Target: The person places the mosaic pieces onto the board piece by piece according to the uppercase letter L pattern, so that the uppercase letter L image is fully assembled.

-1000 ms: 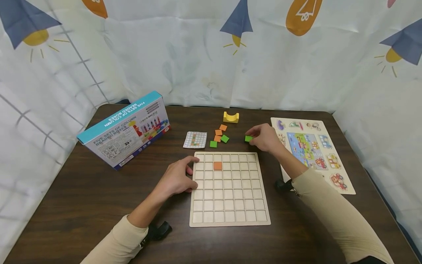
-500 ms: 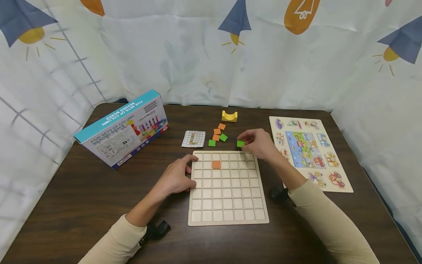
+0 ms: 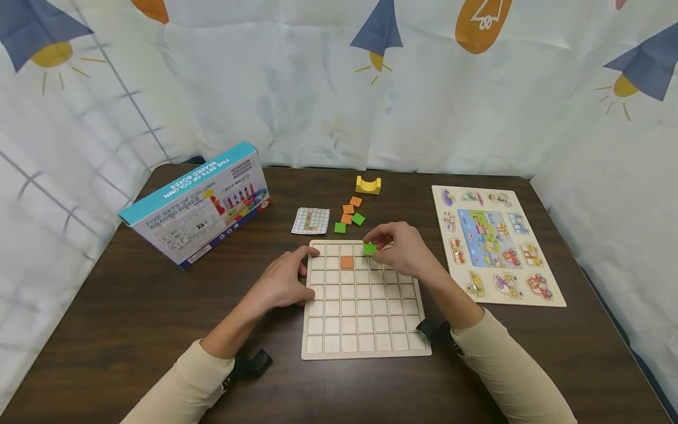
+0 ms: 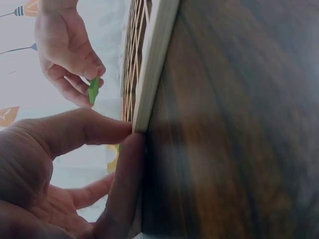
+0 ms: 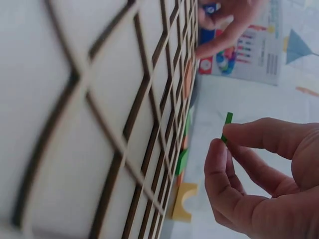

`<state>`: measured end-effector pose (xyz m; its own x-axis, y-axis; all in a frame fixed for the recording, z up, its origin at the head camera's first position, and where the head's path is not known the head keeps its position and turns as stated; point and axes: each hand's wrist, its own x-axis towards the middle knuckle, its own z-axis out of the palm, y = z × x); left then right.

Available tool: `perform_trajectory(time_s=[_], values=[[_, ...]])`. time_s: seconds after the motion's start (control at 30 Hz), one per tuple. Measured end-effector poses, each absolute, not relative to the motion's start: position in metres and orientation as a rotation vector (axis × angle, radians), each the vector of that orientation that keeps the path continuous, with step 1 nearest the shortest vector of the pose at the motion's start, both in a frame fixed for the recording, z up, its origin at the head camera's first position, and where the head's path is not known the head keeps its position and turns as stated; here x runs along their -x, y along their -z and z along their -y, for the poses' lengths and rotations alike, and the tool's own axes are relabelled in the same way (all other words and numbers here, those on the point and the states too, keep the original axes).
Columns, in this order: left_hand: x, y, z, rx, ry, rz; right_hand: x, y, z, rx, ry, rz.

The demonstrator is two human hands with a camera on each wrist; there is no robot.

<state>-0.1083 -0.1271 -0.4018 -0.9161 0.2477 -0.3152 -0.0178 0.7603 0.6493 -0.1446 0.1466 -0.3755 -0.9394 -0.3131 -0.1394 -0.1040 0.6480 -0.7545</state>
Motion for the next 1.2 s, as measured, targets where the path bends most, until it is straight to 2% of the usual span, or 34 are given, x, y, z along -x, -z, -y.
perform_trajectory(time_s=[1.2], values=[[0.110,0.405,0.130,-0.137,-1.062,-2.497,0.124,0.383,-0.107,0.454,1.008,-2.519]])
